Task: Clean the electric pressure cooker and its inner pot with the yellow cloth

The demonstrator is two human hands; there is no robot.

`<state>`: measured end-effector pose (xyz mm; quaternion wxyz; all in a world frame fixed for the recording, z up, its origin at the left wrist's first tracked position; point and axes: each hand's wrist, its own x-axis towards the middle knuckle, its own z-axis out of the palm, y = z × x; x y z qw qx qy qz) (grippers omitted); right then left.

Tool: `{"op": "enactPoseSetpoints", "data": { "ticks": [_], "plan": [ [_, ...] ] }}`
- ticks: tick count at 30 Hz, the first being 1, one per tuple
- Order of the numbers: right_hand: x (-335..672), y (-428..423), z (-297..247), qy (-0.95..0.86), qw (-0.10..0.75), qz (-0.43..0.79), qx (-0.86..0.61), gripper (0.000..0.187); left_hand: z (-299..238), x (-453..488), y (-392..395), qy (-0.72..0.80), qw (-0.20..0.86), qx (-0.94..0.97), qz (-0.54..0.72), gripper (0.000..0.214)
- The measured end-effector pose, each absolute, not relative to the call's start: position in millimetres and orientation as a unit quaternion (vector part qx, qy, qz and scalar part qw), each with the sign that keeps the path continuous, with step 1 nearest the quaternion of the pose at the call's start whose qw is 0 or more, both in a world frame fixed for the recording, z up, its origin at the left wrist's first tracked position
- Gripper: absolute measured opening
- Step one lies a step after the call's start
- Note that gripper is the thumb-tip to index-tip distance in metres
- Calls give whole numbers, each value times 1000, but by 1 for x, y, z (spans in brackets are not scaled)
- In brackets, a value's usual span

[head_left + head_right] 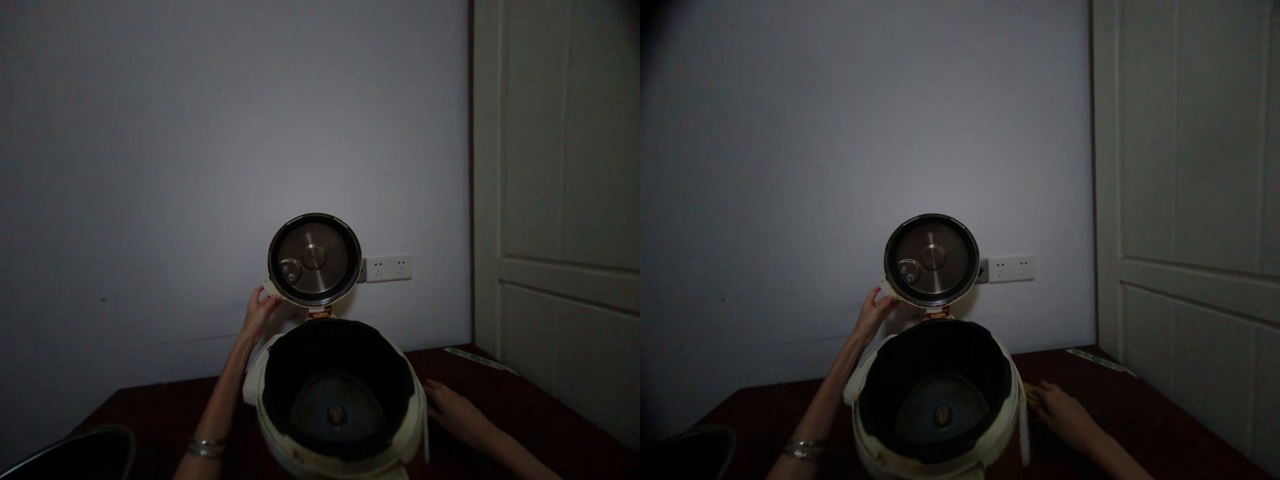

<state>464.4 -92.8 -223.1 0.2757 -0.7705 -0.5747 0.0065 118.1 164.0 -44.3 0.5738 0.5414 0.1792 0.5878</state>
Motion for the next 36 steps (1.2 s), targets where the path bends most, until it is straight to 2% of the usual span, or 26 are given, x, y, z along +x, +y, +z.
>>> {"op": "enactPoseSetpoints", "data": {
  "ticks": [5,9,13,18,21,25,28,32,36],
  "plan": [
    [473,-93,-234,-605,322,26,-727,34,-42,117,164,179,578,543,582,48],
    [486,-83,-217,-586,379,6,-716,36,-43,118,167,170,583,536,586,51],
    [487,-63,-168,-563,430,-25,-705,37,-44,119,166,180,581,537,584,51],
    [455,-36,-85,-600,491,-131,-619,44,-45,123,163,194,576,531,590,48],
    [427,-18,-45,-668,437,-214,-563,45,-46,123,163,190,575,538,586,44],
    [384,15,-13,-763,244,-265,-536,38,-46,123,163,194,571,541,587,39],
    [347,44,-5,-804,143,-265,-514,30,-46,124,162,208,567,535,590,39],
    [310,70,-3,-824,107,-263,-491,21,-45,124,160,207,559,540,594,40],
    [317,66,2,-819,74,-260,-506,19,-44,122,157,203,556,551,588,42]
  ]
}}
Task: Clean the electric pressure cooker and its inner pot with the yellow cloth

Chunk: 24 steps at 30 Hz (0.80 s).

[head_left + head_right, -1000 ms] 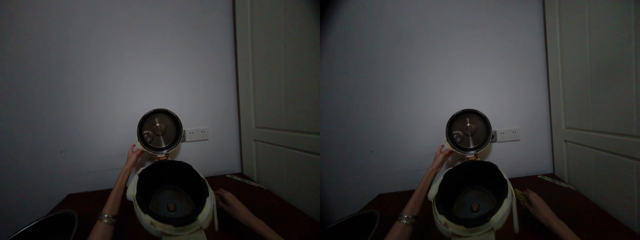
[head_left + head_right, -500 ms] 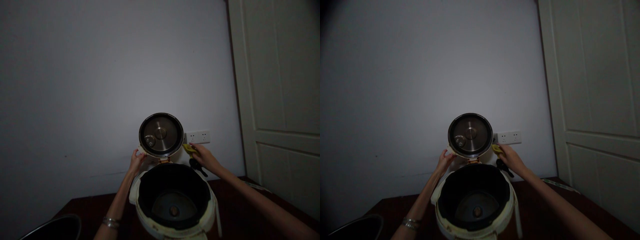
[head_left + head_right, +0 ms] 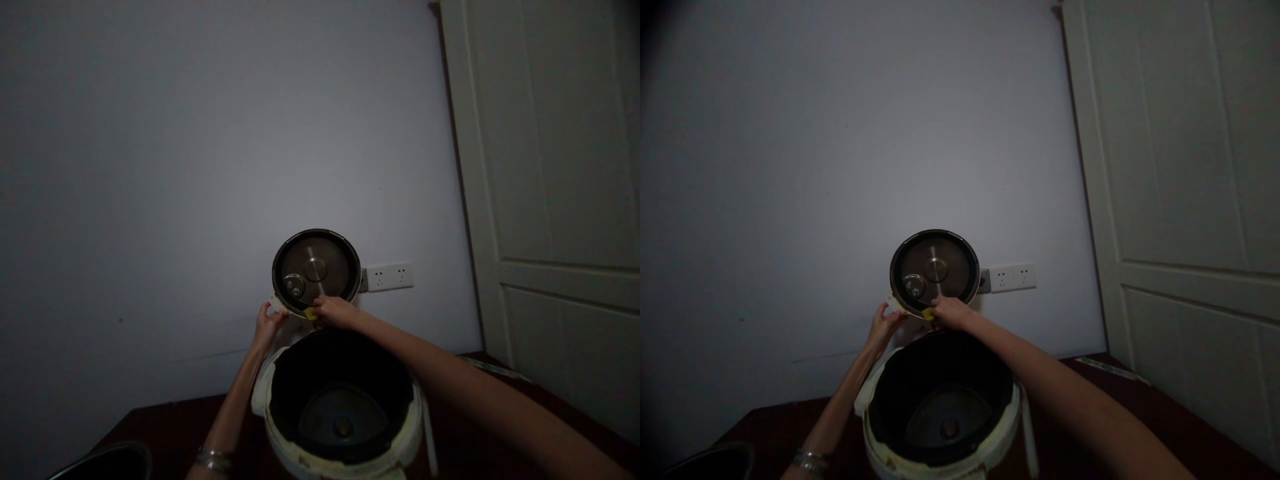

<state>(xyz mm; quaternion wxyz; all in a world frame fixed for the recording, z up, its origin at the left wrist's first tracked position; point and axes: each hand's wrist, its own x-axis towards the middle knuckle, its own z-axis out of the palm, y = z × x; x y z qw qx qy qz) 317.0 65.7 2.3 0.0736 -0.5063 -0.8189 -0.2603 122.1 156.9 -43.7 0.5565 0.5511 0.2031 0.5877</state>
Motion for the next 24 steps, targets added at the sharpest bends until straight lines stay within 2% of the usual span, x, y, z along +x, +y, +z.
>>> {"op": "enactPoseSetpoints", "data": {
  "ticks": [8,11,15,18,21,24],
  "plan": [
    [350,45,18,-793,42,-247,-555,18,-43,125,154,193,570,527,600,40],
    [321,58,15,-785,61,-236,-570,17,-44,126,156,193,565,530,602,40],
    [275,83,11,-767,118,-237,-585,30,-47,126,162,192,552,540,606,46],
    [265,91,10,-761,138,-240,-586,34,-48,125,165,187,551,545,604,49],
    [283,85,9,-774,111,-247,-572,30,-48,125,165,183,551,545,605,49],
    [312,70,12,-789,45,-268,-552,20,-49,126,164,176,552,545,606,49]
  ]
}}
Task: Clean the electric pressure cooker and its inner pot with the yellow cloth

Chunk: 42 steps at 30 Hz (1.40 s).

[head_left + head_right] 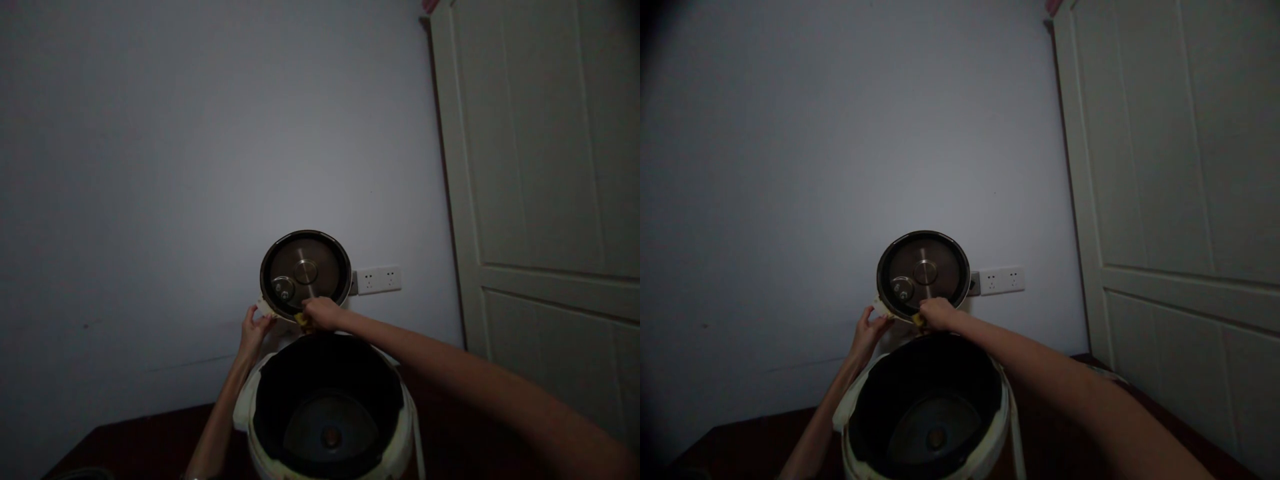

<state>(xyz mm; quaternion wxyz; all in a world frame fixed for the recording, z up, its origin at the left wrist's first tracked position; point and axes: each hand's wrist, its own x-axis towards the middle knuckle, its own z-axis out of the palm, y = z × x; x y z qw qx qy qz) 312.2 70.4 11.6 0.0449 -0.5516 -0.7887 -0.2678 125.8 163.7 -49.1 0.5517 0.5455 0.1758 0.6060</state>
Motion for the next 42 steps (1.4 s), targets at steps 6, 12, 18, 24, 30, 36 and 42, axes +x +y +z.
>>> {"op": "enactPoseSetpoints", "data": {
  "ticks": [6,12,18,24,30,36,42],
  "plan": [
    [356,42,38,-775,-64,-345,-525,18,-53,130,166,187,551,515,630,52],
    [387,29,96,-734,-115,-452,-494,18,-58,129,175,171,539,535,628,50],
    [399,30,91,-714,-117,-496,-480,18,-61,128,178,177,533,540,627,54],
    [376,36,17,-752,-78,-425,-498,19,-57,128,171,172,535,543,624,58],
    [370,44,9,-777,-91,-405,-472,26,-58,128,172,164,541,539,624,66],
    [397,40,56,-774,-155,-413,-453,16,-55,127,169,162,535,548,622,70],
    [397,34,128,-748,-163,-463,-448,23,-51,125,168,164,537,552,617,80]
  ]
}}
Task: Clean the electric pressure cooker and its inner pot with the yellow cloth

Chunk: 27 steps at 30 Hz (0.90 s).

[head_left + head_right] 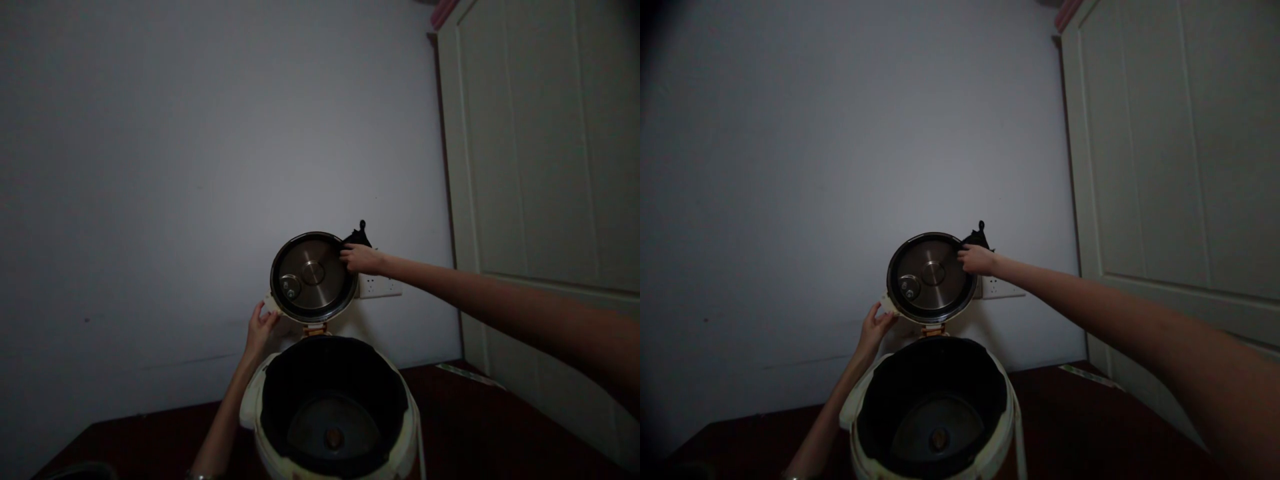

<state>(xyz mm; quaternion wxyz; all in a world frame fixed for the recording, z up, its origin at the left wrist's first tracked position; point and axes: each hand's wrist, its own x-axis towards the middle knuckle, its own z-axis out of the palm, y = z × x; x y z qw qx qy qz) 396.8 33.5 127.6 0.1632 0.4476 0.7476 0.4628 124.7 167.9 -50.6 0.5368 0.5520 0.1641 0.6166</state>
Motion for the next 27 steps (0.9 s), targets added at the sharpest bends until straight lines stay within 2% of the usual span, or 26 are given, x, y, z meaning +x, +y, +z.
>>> {"op": "enactPoseSetpoints", "data": {
  "ticks": [3,6,12,16,22,27],
  "plan": [
    [394,31,142,734,154,483,452,27,-49,124,166,161,536,560,611,78],
    [396,28,131,722,138,485,474,24,-48,123,165,159,534,562,611,77],
    [391,29,66,726,112,429,525,19,-47,120,166,155,525,581,602,72],
    [366,35,25,748,96,372,541,22,-47,120,164,166,519,583,603,74],
    [314,54,6,786,27,295,542,28,-43,120,158,152,521,597,591,68],
    [278,86,17,812,-68,245,525,23,-46,123,166,163,532,580,595,70]
  ]
}}
